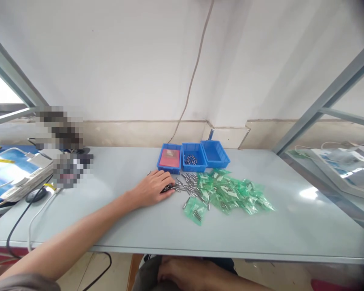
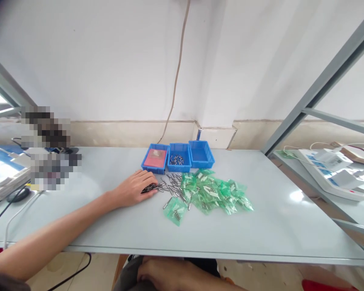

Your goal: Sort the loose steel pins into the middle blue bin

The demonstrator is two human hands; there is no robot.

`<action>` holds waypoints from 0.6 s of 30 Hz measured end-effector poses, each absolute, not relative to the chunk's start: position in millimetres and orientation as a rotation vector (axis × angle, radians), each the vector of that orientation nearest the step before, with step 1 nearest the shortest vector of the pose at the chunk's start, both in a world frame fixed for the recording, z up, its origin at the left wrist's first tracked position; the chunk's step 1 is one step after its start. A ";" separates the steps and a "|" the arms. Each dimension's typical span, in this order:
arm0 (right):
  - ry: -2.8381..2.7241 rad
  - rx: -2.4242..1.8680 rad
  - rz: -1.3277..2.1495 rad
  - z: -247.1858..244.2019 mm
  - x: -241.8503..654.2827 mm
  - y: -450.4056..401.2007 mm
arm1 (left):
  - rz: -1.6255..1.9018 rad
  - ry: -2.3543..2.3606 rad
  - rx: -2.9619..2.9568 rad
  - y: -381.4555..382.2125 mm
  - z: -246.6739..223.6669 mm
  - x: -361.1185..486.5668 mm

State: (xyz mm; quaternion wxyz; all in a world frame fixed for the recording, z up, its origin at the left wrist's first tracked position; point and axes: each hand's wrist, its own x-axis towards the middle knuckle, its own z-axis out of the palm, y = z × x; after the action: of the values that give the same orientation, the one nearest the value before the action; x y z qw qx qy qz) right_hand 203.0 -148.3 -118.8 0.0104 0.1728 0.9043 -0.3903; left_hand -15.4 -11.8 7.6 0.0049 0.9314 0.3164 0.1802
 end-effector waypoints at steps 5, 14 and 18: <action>2.958 0.512 -0.820 -129.9 192.8 -147.5 | 0.560 0.995 2.926 -12.8 8.6 -15.7; 2.995 0.456 -0.518 -160.8 164.4 -150.3 | 0.584 0.991 2.890 -12.6 6.0 -16.1; 3.034 0.466 -0.572 -165.4 157.0 -148.1 | 0.588 0.998 2.870 -12.4 4.8 -16.5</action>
State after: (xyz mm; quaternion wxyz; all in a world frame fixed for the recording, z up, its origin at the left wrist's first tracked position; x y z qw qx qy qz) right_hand 157.0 -148.1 -165.4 0.0098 0.1492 0.9717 -0.1831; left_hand -16.5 -12.4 4.8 0.0231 0.9270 0.3224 0.1900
